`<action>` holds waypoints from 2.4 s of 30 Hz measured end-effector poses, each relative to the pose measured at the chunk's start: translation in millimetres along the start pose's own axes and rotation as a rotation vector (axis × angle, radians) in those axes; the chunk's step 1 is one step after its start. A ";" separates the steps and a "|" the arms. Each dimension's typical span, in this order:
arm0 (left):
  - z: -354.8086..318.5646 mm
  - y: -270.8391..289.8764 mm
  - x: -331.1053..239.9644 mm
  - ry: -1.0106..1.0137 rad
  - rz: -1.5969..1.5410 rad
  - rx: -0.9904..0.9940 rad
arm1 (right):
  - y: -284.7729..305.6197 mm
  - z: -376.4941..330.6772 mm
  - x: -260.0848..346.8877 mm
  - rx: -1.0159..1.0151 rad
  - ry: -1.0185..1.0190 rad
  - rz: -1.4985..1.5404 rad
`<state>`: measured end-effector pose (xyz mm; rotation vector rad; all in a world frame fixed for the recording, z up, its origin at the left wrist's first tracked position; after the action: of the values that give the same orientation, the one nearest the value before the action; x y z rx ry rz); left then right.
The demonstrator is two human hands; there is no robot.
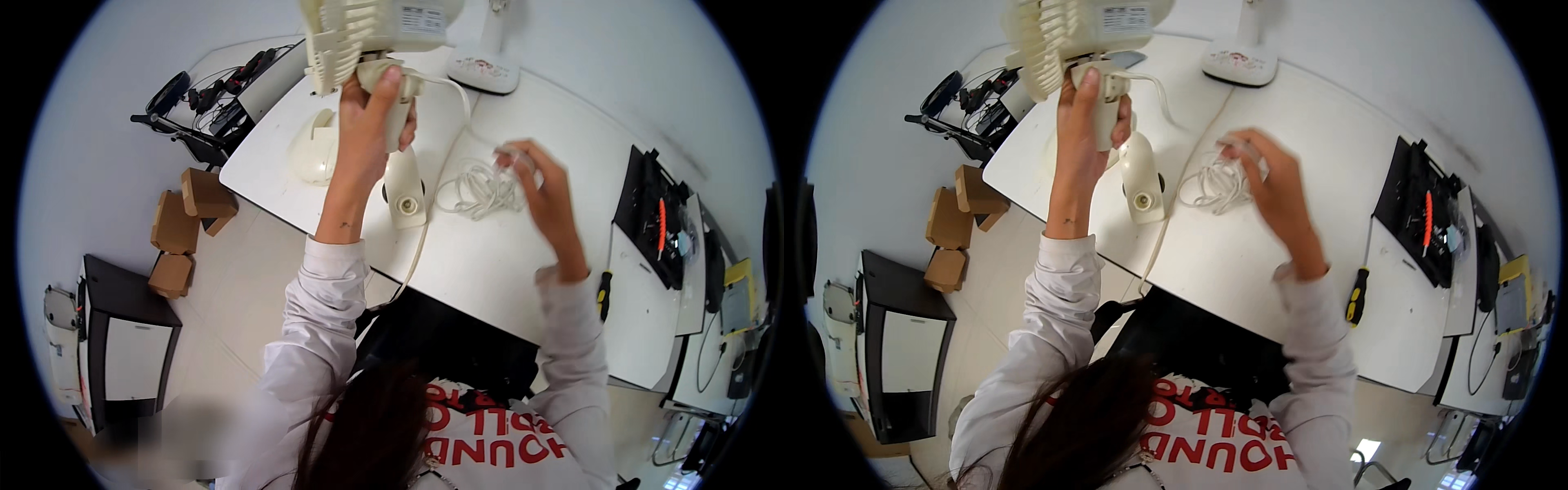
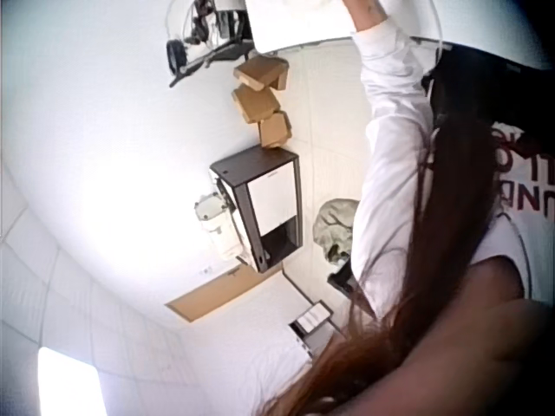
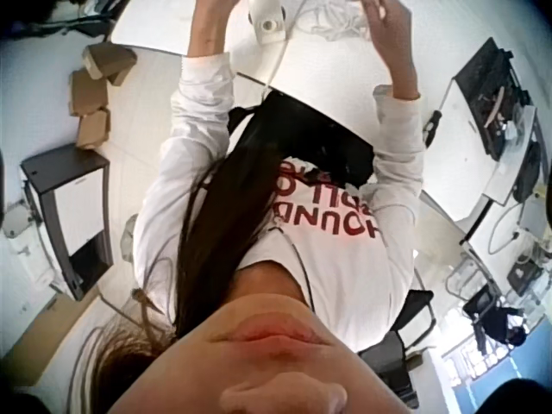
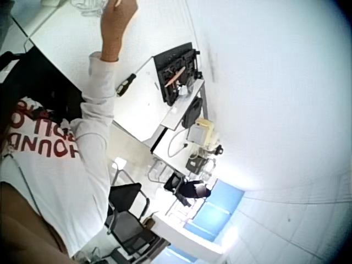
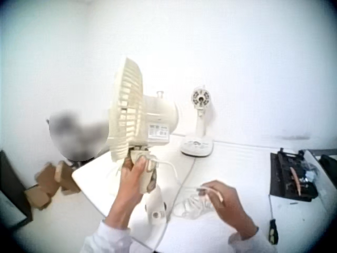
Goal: The person assembles a white table fan on a white desk. They attach the fan head to the stand, insert the fan blades, secure the front grille, and connect the power cord to the base.
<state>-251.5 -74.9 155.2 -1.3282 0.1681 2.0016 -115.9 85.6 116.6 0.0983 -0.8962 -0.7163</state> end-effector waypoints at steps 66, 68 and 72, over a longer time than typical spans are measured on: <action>-32.1 -2.9 34.7 -0.078 0.264 -0.037 | -61.2 -40.8 -69.9 0.244 -0.903 0.674; -27.4 -21.4 49.2 -0.061 0.147 0.059 | -38.8 -67.1 -67.0 0.066 -0.986 0.815; -20.5 -88.5 75.4 0.016 -0.183 0.212 | 9.0 -103.2 -76.7 -0.242 -1.009 0.873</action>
<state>-196.9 17.3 105.7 -1.1815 0.2501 1.7677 -66.1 117.5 2.1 -0.8979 -1.6295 0.0135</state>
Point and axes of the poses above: each hand's wrist, its own z-axis towards the middle knuckle, its own y-axis out of the back of the hand, x = y × z, the point moved 7 cm from there along z, towards the middle knuckle, and after that the axes turned 3 degrees about y, right-handed, at the moved point
